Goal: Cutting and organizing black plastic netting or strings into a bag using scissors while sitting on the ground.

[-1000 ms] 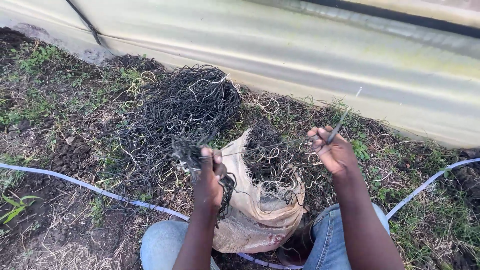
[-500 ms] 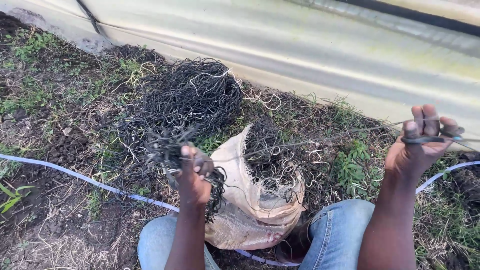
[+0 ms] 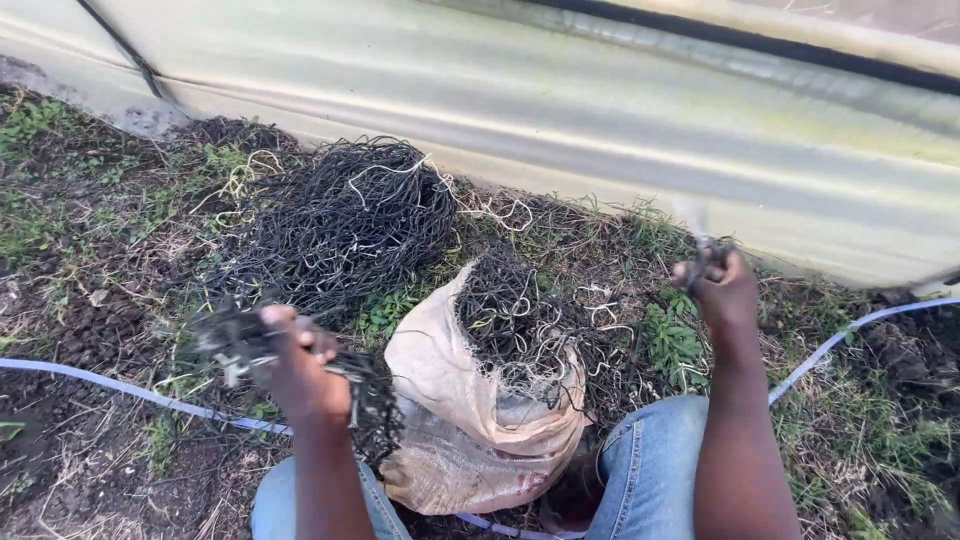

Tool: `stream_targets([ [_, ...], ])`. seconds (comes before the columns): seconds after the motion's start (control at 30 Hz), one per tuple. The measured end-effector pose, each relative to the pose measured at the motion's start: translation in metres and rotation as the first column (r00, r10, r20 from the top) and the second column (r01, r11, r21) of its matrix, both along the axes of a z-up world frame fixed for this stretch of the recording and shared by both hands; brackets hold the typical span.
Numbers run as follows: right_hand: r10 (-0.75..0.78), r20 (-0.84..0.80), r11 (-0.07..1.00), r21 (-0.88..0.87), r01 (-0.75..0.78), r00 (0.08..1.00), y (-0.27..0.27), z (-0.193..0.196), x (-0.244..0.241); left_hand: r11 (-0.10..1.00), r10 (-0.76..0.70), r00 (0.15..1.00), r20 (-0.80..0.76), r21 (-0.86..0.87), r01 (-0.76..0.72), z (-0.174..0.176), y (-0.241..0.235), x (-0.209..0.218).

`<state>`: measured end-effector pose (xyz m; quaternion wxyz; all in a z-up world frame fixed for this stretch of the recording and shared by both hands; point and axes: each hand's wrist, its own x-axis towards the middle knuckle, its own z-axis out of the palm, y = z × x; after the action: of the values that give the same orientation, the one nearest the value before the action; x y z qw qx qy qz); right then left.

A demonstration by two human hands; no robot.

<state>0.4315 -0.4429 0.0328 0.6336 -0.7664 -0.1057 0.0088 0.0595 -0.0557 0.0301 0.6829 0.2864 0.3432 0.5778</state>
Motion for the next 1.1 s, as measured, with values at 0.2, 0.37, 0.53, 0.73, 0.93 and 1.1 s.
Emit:
stream_targets([
  [0.2,0.285,-0.101,0.947,-0.121,-0.296,0.953,0.096,0.057,-0.103,0.838,-0.542,0.799,-0.261,-0.103,0.536,-0.004,-0.080,0.057],
  [0.37,0.738,-0.274,0.648,0.035,-0.761,0.617,0.113,0.022,-0.132,0.726,-0.683,0.709,-0.175,-0.053,0.686,-0.034,-0.106,0.070],
  [0.53,0.736,-0.181,0.674,0.100,-0.732,0.652,0.119,0.006,-0.117,0.726,-0.599,0.686,-0.414,0.082,0.683,-0.036,-0.111,0.063],
  [0.73,0.697,-0.201,0.699,0.404,-0.590,0.688,0.131,-0.017,-0.128,0.617,-0.678,0.555,-0.482,0.038,0.786,-0.006,-0.129,0.063],
  [0.93,0.606,-0.162,0.762,0.398,-0.510,0.779,0.132,-0.035,-0.126,0.491,-0.685,0.406,-0.604,0.029,0.871,-0.037,-0.140,0.067],
  [1.1,0.588,-0.190,0.779,0.394,-0.487,0.787,0.137,-0.014,-0.142,0.505,-0.804,0.460,-0.377,-0.022,0.863,-0.035,-0.151,0.069],
])
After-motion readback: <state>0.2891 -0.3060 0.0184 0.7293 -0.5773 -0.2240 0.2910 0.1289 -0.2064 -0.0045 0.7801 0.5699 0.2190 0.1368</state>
